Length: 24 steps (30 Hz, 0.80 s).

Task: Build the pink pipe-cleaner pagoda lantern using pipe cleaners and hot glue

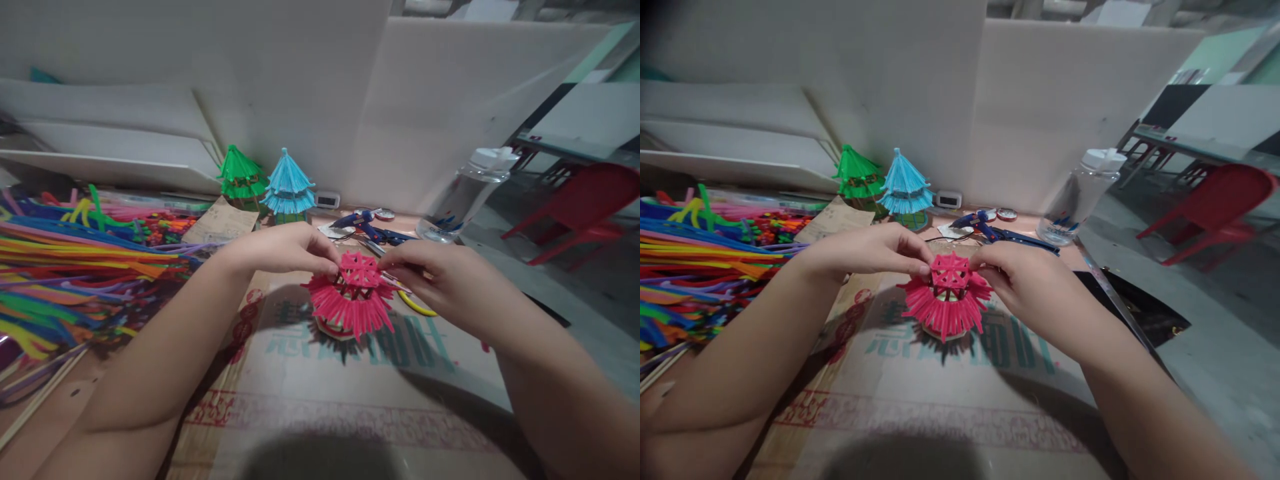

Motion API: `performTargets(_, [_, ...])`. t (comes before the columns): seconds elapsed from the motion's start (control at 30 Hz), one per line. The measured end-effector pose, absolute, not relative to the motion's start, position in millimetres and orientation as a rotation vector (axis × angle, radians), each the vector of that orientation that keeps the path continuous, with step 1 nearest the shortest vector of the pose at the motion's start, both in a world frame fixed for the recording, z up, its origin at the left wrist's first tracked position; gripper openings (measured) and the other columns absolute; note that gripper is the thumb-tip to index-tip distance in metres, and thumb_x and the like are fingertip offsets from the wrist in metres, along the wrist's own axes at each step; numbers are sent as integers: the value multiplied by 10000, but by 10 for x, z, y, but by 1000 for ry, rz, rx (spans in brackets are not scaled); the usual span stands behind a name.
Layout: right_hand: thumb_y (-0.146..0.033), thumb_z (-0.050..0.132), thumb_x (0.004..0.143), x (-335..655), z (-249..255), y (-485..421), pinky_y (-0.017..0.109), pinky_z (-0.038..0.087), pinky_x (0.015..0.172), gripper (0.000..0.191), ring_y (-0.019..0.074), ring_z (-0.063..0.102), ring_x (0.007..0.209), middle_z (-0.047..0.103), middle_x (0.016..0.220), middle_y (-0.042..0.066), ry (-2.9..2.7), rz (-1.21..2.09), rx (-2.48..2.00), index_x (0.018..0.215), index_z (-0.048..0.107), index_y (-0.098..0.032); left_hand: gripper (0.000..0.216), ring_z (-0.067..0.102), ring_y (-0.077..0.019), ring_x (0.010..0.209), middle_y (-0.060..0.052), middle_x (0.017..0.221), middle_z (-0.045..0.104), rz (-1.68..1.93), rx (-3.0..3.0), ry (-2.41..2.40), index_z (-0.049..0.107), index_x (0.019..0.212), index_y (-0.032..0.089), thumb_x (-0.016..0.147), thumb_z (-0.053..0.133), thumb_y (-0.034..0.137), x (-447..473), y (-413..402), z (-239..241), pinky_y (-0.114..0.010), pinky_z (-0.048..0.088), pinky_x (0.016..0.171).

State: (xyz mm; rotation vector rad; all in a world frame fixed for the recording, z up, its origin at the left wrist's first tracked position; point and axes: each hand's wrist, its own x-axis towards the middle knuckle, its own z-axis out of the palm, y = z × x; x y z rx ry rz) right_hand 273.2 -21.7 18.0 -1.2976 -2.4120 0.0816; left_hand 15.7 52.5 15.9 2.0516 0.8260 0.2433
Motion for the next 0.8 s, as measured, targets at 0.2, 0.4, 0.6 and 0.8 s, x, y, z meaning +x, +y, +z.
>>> performTargets(0.2, [-170, 526, 949, 2744, 187, -223, 247, 438, 672, 211, 145, 654, 769, 748, 886, 4, -2428, 75, -1259, 929, 726, -231, 354, 605, -144, 745, 5, 768, 684, 237, 2134, 813, 713, 782, 184, 899, 565, 483, 159, 529, 185, -229, 449, 721])
performTargets(0.4, [-146, 518, 951, 2703, 184, -226, 261, 436, 682, 211, 156, 656, 791, 747, 893, 16, -2413, 96, -1296, 922, 714, -218, 313, 636, -149, 771, 1, 822, 728, 210, 2180, 863, 756, 878, 195, 881, 609, 471, 173, 523, 192, -221, 443, 706])
performTargets(0.6, [-139, 549, 945, 2684, 175, -224, 263, 466, 726, 219, 171, 674, 882, 750, 968, 19, -2406, 105, -1228, 1036, 715, -249, 319, 628, -145, 741, 4, 794, 724, 209, 2215, 872, 756, 869, 198, 882, 602, 477, 184, 522, 190, -224, 433, 679])
performTargets(0.8, [-87, 502, 947, 2632, 158, -262, 242, 477, 764, 359, 159, 666, 938, 716, 1082, 42, -2461, 1, -1057, 1161, 723, -274, 369, 608, -143, 717, 9, 769, 698, 197, 2230, 878, 743, 874, 201, 890, 581, 533, 177, 522, 173, -225, 411, 656])
